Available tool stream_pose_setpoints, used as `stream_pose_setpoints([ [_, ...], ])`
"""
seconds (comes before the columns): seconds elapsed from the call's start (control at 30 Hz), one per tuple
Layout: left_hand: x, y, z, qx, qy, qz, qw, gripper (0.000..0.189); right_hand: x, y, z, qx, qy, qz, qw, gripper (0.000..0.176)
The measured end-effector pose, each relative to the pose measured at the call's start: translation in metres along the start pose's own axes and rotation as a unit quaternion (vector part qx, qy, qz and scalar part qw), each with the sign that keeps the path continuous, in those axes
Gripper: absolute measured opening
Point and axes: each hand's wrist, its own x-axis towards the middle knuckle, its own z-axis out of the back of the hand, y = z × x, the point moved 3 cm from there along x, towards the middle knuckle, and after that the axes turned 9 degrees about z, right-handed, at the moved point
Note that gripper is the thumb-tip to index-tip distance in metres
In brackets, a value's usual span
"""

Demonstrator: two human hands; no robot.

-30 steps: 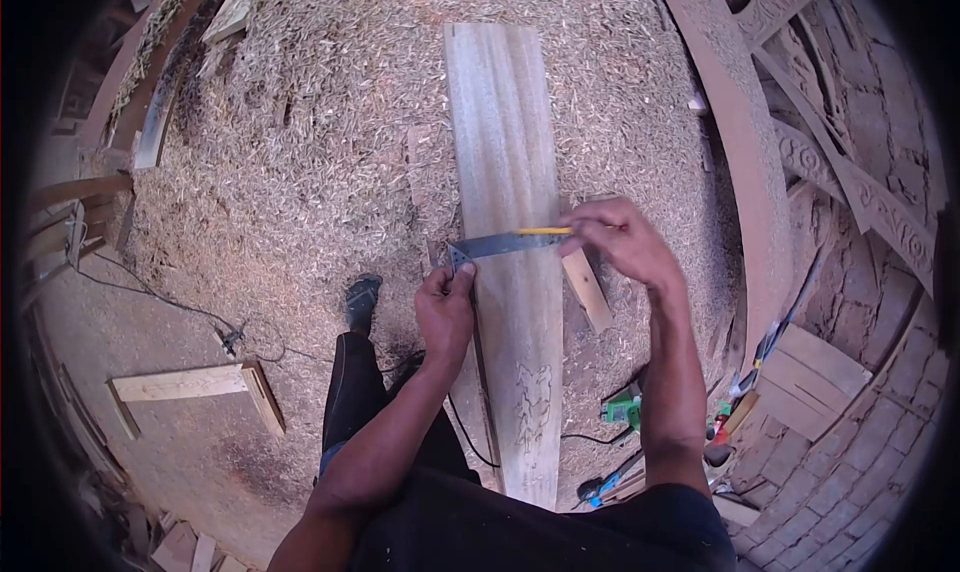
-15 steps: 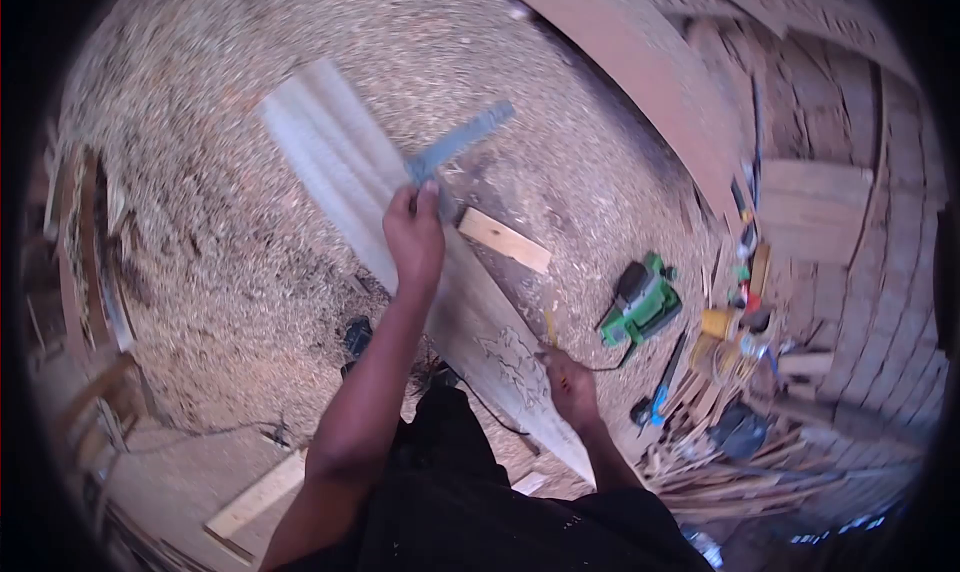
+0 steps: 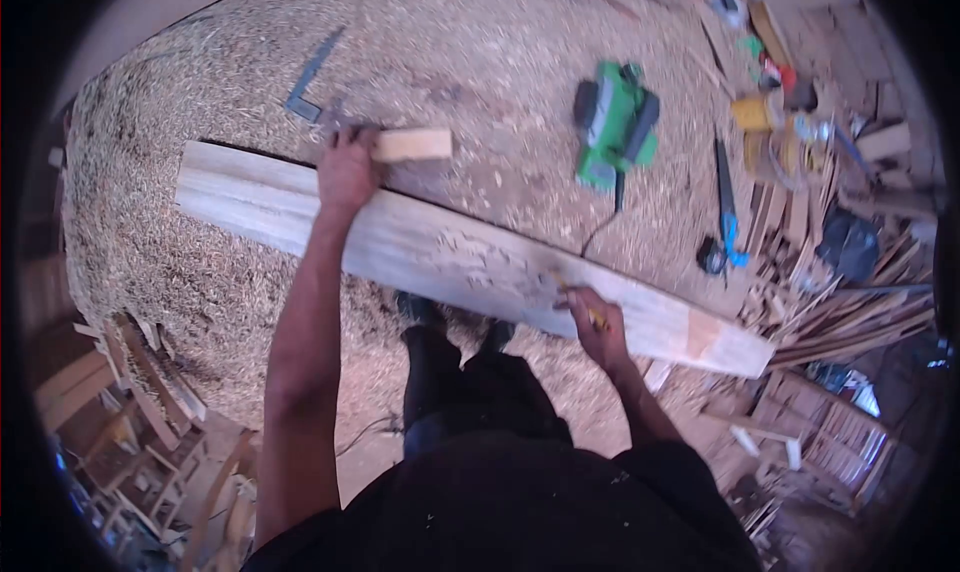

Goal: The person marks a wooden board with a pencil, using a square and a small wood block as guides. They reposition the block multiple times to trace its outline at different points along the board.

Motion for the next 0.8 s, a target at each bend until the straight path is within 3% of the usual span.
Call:
stream_pose_setpoints([
  [0.07, -0.003, 0.005, 0.009, -0.002, -0.021, -0.059, 0.998, 0.066, 0.006, -0.008, 0.006, 0.03, 0.026, 0.024, 0.999, 0.027],
  [0.17, -0.03, -0.03, 0.035, -0.018, -0.039, -0.122, 0.992, 0.06, 0.001, -0.024, 0.017, -0.034, 0.018, 0.104, 0.994, 0.03],
  [0.2, -0.048, -0.042, 0.044, -0.025, -0.042, -0.138, 0.989, 0.058, -0.003, -0.029, 0.022, -0.004, -0.003, 0.088, 0.996, 0.028],
  [0.3, -0.11, -0.081, 0.038, -0.078, 0.025, -0.171, 0.982, 0.061, -0.021, -0.045, 0.033, 0.054, -0.071, 0.066, 0.994, 0.024],
  [0.4, -0.163, -0.129, 0.049, -0.094, 0.128, -0.165, 0.973, 0.065, -0.036, -0.062, 0.03, -0.006, -0.137, 0.169, 0.976, 0.025],
  [0.57, -0.198, -0.124, 0.031, -0.055, 0.147, -0.208, 0.966, 0.073, -0.045, -0.053, -0.005, -0.073, -0.135, 0.278, 0.948, 0.039],
  [0.67, -0.202, -0.117, 0.035, -0.042, 0.159, -0.2, 0.966, 0.082, -0.04, -0.035, -0.031, -0.114, -0.146, 0.331, 0.925, 0.038],
  [0.8, -0.196, -0.097, 0.027, -0.039, 0.156, -0.189, 0.969, 0.094, -0.032, -0.03, -0.077, -0.165, -0.112, 0.305, 0.931, 0.065],
])
